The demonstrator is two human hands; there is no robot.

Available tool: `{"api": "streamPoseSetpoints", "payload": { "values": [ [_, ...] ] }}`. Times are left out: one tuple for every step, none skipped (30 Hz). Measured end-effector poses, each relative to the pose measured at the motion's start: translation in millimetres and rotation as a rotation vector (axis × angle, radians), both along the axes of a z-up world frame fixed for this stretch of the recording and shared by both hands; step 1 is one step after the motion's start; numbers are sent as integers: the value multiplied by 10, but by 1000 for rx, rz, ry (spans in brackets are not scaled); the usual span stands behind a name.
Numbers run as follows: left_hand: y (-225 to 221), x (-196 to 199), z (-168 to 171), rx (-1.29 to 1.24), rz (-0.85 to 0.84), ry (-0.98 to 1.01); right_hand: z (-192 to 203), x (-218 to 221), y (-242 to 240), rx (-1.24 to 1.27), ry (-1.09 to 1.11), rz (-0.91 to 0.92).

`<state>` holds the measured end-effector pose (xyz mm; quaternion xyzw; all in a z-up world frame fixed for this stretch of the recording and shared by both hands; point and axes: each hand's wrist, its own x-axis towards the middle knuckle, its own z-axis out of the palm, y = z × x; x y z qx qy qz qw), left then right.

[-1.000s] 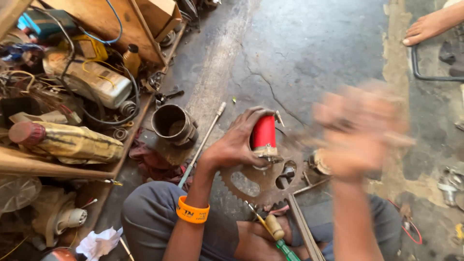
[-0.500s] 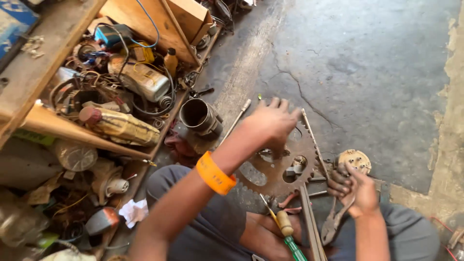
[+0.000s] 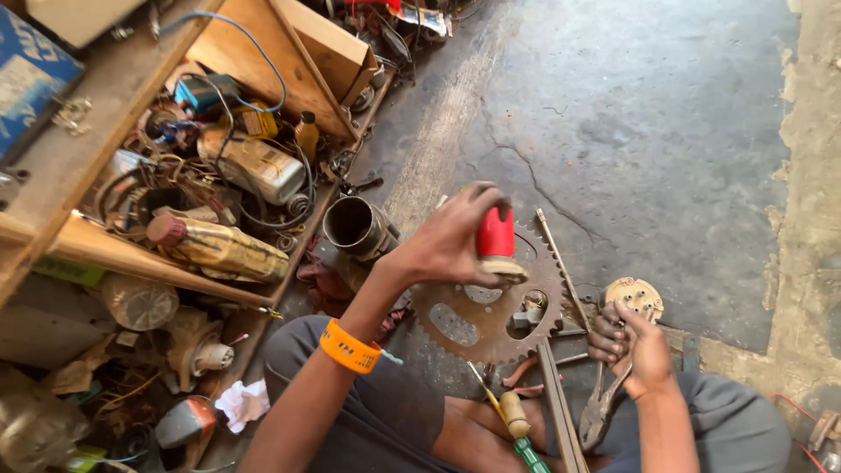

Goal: The person sits on the floor and uses pliers and a screwdriver to adjust a red cylindrical mechanical component mounted on a large gear. They repeatedly reposition the part and apply force with the tools to manipulate internal components.

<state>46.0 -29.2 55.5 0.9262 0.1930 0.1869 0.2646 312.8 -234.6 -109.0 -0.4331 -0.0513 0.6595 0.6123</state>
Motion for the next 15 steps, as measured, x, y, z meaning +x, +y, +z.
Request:
{"api": "streamPoseSetpoints", "payload": {
  "values": [
    [14, -59, -92, -13, 17, -66, 9, 20, 2, 2, 11, 2],
    [20, -140, -180, -70, 56, -67, -14, -9, 13, -6, 4, -1],
    [27, -212, -256, -127, 94, -68, -38, -26, 25, -13, -4, -3],
    [59, -278, -301, -175, 131, -68, -60, -41, 58, -12, -10, -7],
    [87, -308, -343, -179, 99, -133, -86, -58, 89, -23, -28, -6],
    [92, -315, -391, -185, 64, -197, -115, -70, 86, -37, -46, -8],
    [94, -337, -427, -191, 29, -262, -149, -99, 86, -50, -64, -9],
    [84, -350, -453, -157, 51, -256, -158, -101, 90, -57, -63, -7],
    [57, -368, -463, -123, 74, -249, -157, -108, 91, -65, -61, -4],
    [55, -355, -440, -82, 90, -243, -153, -107, 122, -65, -61, -8],
    [56, -333, -403, -103, 103, -166, -137, -96, 152, -47, -46, 0],
    [57, -319, -364, -126, 114, -83, -139, -117, 188, -33, -27, 6],
    [66, -290, -324, -150, 125, 0, -141, -127, 235, -19, -8, 12],
    [63, -261, -294, -23, 126, 25, -167, -174, 259, -63, -41, 2],
    [77, -190, -268, 104, 125, 49, -200, -216, 295, -107, -73, -9]
  ]
}}
